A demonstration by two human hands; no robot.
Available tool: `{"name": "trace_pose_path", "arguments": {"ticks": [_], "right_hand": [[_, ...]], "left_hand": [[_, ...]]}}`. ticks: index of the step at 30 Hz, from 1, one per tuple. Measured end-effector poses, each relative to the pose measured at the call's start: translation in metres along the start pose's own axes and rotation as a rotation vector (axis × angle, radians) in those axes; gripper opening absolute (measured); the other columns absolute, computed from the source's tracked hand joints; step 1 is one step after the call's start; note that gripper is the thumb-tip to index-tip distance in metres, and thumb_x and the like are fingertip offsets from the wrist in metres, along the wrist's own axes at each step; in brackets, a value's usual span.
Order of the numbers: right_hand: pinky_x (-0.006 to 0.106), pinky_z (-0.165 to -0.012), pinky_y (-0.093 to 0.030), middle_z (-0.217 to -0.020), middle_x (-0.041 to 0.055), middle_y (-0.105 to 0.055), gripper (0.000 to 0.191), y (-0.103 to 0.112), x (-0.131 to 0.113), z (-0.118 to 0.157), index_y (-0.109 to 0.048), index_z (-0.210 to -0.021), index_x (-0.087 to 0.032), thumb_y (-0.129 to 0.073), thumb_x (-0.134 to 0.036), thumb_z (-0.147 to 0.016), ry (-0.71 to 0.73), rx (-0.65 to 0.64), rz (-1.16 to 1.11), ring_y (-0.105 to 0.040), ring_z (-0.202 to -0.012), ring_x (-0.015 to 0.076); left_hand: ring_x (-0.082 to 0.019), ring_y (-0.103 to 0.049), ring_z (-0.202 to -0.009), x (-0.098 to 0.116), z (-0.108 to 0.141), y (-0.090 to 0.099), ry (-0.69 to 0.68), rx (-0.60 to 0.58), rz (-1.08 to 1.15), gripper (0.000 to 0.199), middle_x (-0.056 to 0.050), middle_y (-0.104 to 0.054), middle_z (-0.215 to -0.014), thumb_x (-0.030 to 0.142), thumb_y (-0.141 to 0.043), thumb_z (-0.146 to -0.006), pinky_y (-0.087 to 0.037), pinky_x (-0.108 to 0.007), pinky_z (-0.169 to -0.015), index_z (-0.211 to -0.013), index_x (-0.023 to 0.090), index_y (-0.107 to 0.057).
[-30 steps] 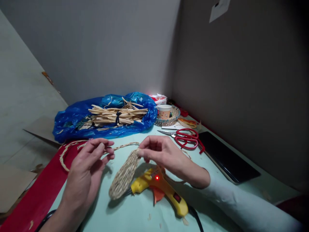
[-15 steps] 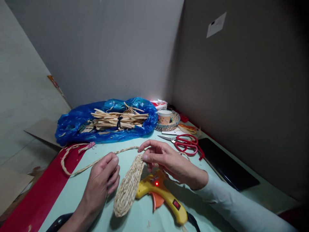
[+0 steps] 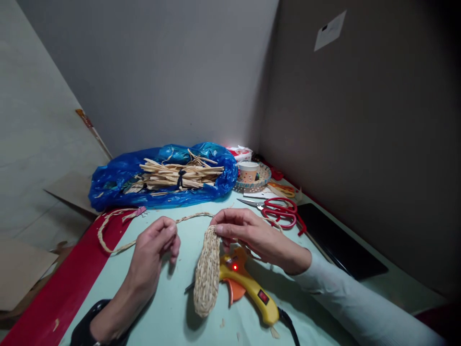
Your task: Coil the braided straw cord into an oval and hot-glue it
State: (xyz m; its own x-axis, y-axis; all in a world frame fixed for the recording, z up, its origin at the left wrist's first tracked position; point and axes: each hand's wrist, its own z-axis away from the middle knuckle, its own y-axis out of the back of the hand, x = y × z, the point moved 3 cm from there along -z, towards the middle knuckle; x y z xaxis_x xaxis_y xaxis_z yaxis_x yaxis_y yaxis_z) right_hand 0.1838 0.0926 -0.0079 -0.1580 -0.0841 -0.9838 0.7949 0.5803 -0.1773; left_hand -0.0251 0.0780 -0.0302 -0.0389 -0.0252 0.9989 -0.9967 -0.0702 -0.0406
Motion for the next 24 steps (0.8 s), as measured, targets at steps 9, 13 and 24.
{"name": "trace_pose_path", "arguments": {"ticks": [9,13,24], "right_hand": [[0.024,-0.063,-0.044,-0.078,-0.0012,-0.058,0.019,-0.009,0.003,0.000,-0.071,-0.094,-0.016,-0.067,-0.033,-0.089,0.014,0.014,0.146,-0.054,-0.066,0.0115],[0.025,-0.061,-0.045,-0.077,-0.0012,-0.058,0.018,-0.009,0.003,-0.002,-0.070,-0.094,-0.015,-0.065,-0.032,-0.090,0.037,0.021,0.204,-0.056,-0.065,0.0123],[0.024,-0.059,-0.041,-0.073,-0.0012,-0.058,0.020,-0.014,0.007,-0.002,-0.069,-0.093,-0.015,-0.062,-0.033,-0.091,0.090,0.048,0.295,-0.053,-0.065,0.0131]], "left_hand": [[-0.007,-0.042,-0.037,-0.001,-0.001,0.000,-0.040,-0.014,-0.061,0.040,0.007,-0.050,-0.041,0.041,-0.064,-0.088,-0.033,-0.017,-0.040,-0.056,0.020,-0.050],[-0.011,-0.061,-0.054,0.001,0.001,-0.009,-0.077,-0.092,-0.078,0.010,0.002,-0.072,-0.070,0.027,-0.074,-0.076,-0.048,-0.020,-0.053,-0.077,0.020,-0.068],[-0.015,-0.061,-0.035,-0.006,0.007,-0.012,0.062,-0.118,-0.043,0.021,0.001,-0.068,-0.046,0.037,-0.072,-0.076,-0.048,-0.022,-0.038,-0.081,0.016,-0.071]]}}
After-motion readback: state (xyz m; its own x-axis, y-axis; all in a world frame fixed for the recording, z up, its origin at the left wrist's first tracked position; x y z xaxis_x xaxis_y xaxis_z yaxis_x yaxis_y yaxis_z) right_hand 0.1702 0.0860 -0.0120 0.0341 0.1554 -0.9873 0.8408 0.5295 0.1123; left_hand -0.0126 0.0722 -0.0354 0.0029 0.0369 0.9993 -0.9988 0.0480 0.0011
